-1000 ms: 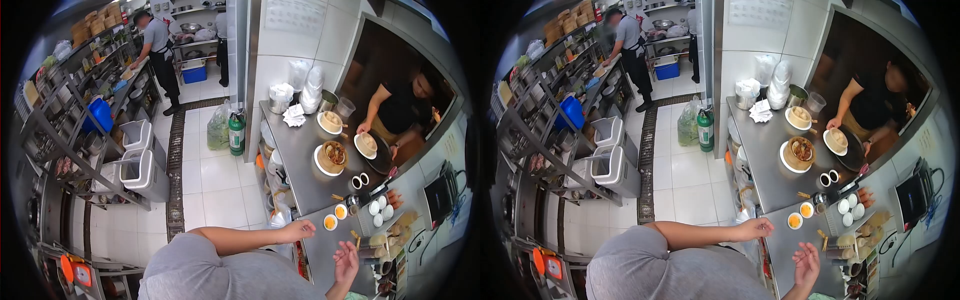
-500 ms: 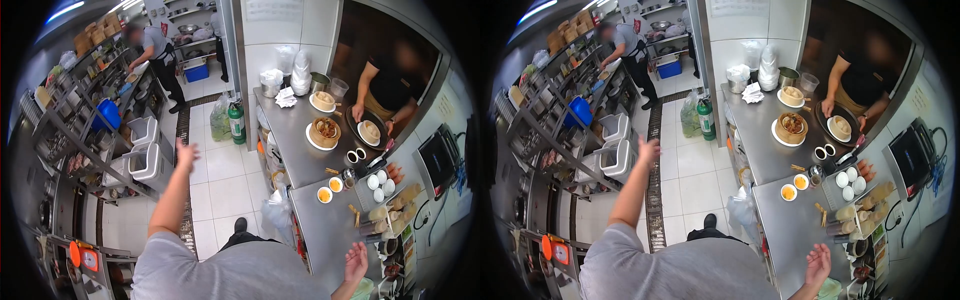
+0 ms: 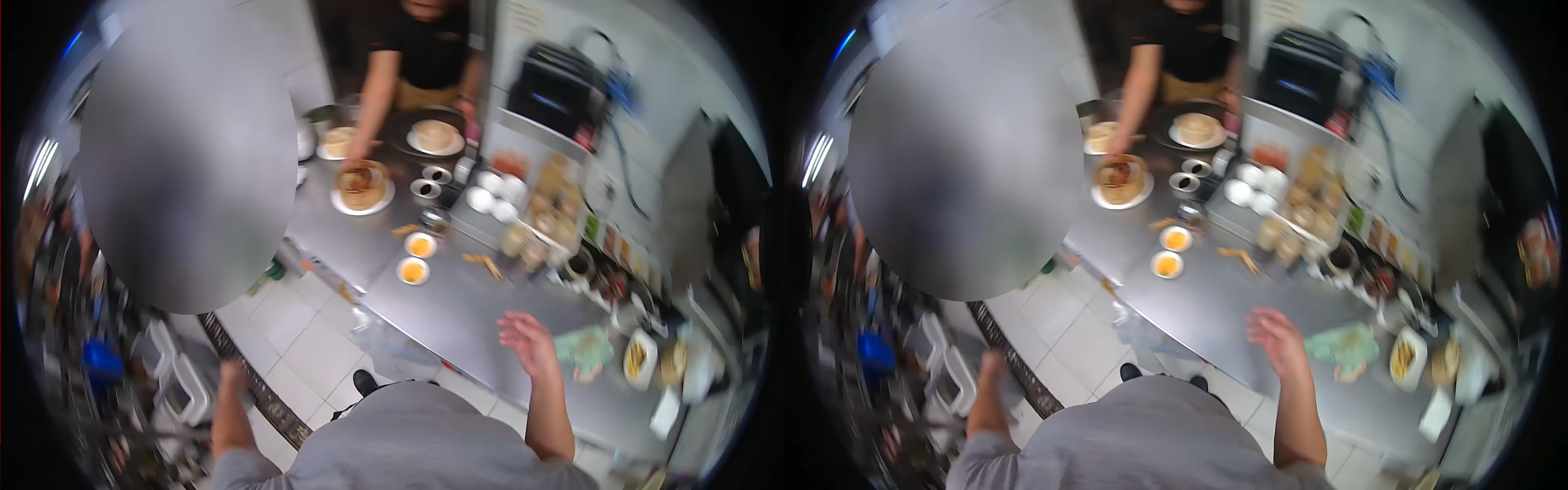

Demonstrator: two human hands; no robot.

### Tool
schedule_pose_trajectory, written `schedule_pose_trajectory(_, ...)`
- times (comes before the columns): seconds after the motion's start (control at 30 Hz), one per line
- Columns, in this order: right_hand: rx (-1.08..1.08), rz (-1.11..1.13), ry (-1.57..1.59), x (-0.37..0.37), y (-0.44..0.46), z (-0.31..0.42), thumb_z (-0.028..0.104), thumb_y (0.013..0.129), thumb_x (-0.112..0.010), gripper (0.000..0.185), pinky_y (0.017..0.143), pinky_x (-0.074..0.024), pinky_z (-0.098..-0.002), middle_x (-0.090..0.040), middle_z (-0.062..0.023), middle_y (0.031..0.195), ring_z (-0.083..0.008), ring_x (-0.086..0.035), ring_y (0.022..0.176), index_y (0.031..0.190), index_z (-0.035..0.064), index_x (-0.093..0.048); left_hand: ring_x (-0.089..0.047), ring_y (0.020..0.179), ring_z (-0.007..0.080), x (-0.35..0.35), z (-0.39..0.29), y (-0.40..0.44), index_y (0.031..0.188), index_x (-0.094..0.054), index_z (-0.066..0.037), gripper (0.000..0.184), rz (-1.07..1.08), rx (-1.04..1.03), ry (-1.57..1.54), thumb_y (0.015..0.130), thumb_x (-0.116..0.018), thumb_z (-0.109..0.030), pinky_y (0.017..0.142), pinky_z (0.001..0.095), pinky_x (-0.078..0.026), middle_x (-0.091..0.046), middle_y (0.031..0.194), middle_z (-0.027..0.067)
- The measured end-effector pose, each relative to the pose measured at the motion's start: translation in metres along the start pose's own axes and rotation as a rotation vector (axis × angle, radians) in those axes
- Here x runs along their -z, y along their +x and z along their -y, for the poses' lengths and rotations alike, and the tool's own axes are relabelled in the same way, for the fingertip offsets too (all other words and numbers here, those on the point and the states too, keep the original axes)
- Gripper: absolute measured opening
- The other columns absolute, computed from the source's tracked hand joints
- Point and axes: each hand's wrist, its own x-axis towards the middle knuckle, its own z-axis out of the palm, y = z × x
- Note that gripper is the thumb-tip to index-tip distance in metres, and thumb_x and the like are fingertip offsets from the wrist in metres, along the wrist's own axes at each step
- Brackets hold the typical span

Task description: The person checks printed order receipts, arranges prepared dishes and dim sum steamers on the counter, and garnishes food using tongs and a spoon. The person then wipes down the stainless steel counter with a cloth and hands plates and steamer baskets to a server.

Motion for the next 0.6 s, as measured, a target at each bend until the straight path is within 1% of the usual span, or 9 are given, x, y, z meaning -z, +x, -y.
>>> schedule_pose_trajectory(0.07, -0.006, -0.100, -0.130, 0.010, -0.014, -0.006, 0.015, 0.084, -0.056, 0.027, 0.071, -0.0494, -0.0290, -0.062, -0.0107, 0.098, -0.0168, -0.060, 0.080, 0.107, 0.0002, -0.057, -0.050, 0.114, 0.0245, -0.025, -0.091, 0.023, 0.113, -0.062, -0.025, 0.064, 0.284, -0.447, -0.049, 0.055, -0.073, -0.051, 0.100, 0.0427, -0.035, -0.058, 0.120, 0.0040)
schedule_pose_trajectory(0.1, -0.016, -0.139, -0.215, 0.017, -0.020, -0.010, 0.016, 0.084, -0.058, 0.026, 0.071, -0.0485, -0.0285, -0.062, -0.0094, 0.097, -0.0162, -0.060, 0.080, 0.106, 0.0011, -0.058, -0.057, 0.105, 0.0235, -0.038, -0.131, 0.020, 0.118, -0.058, -0.028, 0.066, -0.049, -0.643, -0.059, 0.058, -0.072, -0.050, 0.103, 0.0438, -0.032, -0.063, 0.108, 0.0065)
schedule_pose_trajectory(0.2, -0.039, -0.259, -0.417, 0.042, -0.040, -0.023, 0.018, 0.082, -0.062, 0.027, 0.071, -0.0474, -0.0284, -0.062, -0.0084, 0.097, -0.0156, -0.059, 0.079, 0.103, 0.0016, -0.060, -0.061, 0.091, 0.0234, 0.042, -0.223, -0.013, 0.128, -0.048, -0.014, 0.063, 0.283, -0.303, -1.156, 0.072, -0.066, -0.038, 0.102, 0.0458, -0.032, -0.066, 0.088, 0.0085)
schedule_pose_trajectory(0.23, -0.041, -0.282, -0.481, 0.052, -0.045, -0.023, 0.019, 0.081, -0.063, 0.028, 0.071, -0.0473, -0.0286, -0.062, -0.0085, 0.096, -0.0155, -0.059, 0.078, 0.103, 0.0015, -0.060, -0.061, 0.086, 0.0224, 0.072, -0.241, -0.023, 0.128, -0.047, -0.011, 0.063, 0.320, -0.302, -1.243, 0.073, -0.066, -0.036, 0.095, 0.0432, -0.035, -0.066, 0.086, 0.0086)
schedule_pose_trajectory(0.33, 0.183, -0.555, -0.939, 0.088, -0.058, -0.009, 0.017, 0.079, -0.065, 0.025, 0.072, -0.0467, -0.0279, -0.063, -0.0091, 0.090, -0.0190, -0.060, 0.077, 0.100, 0.0044, -0.063, -0.061, 0.073, 0.0193, 0.120, -0.258, -0.016, 0.128, -0.044, -0.005, 0.063, 0.367, -0.414, -1.226, 0.075, -0.068, -0.030, 0.073, 0.0356, -0.043, -0.065, 0.078, 0.0087)
schedule_pose_trajectory(0.4, 0.361, -0.814, -1.252, 0.138, -0.048, -0.003, 0.026, 0.078, -0.065, 0.037, 0.082, -0.0447, -0.0383, -0.059, -0.0146, 0.106, -0.0275, -0.056, 0.098, 0.107, 0.0039, -0.060, -0.061, 0.064, 0.0172, 0.134, -0.257, 0.000, 0.128, -0.043, 0.000, 0.063, 0.334, -0.429, -1.199, 0.077, -0.069, -0.026, 0.058, 0.0306, -0.049, -0.065, 0.073, 0.0089)
schedule_pose_trajectory(0.47, 0.121, -1.367, -1.523, 0.190, -0.020, -0.012, 0.037, 0.079, -0.062, 0.054, 0.094, -0.0347, -0.0505, -0.047, -0.0178, 0.126, -0.0328, -0.040, 0.120, 0.120, 0.0036, -0.051, -0.061, 0.067, 0.0191, 0.138, -0.249, 0.017, 0.128, -0.044, -0.002, 0.058, 0.250, -0.349, -1.210, 0.079, -0.066, -0.026, 0.059, 0.0324, -0.049, -0.065, 0.074, 0.0103)
schedule_pose_trajectory(0.57, -0.226, -1.556, -1.444, 0.213, 0.022, -0.027, 0.042, 0.081, -0.058, 0.065, 0.100, -0.0228, -0.0557, -0.034, -0.0194, 0.136, -0.0345, -0.028, 0.128, 0.129, 0.0034, -0.040, -0.063, 0.072, 0.0223, 0.159, -0.232, 0.017, 0.124, -0.048, -0.003, 0.053, 0.217, -0.248, -1.247, 0.079, -0.064, -0.027, 0.065, 0.0331, -0.050, -0.065, 0.078, 0.0121)
schedule_pose_trajectory(0.6, -0.125, -1.486, -1.513, 0.215, 0.039, -0.031, 0.040, 0.081, -0.057, 0.064, 0.101, -0.0217, -0.0549, -0.035, -0.0200, 0.136, -0.0350, -0.029, 0.127, 0.130, 0.0028, -0.039, -0.063, 0.074, 0.0240, 0.160, -0.224, 0.014, 0.121, -0.050, -0.003, 0.051, 0.195, -0.227, -1.244, 0.079, -0.064, -0.028, 0.070, 0.0332, -0.050, -0.066, 0.079, 0.0131)
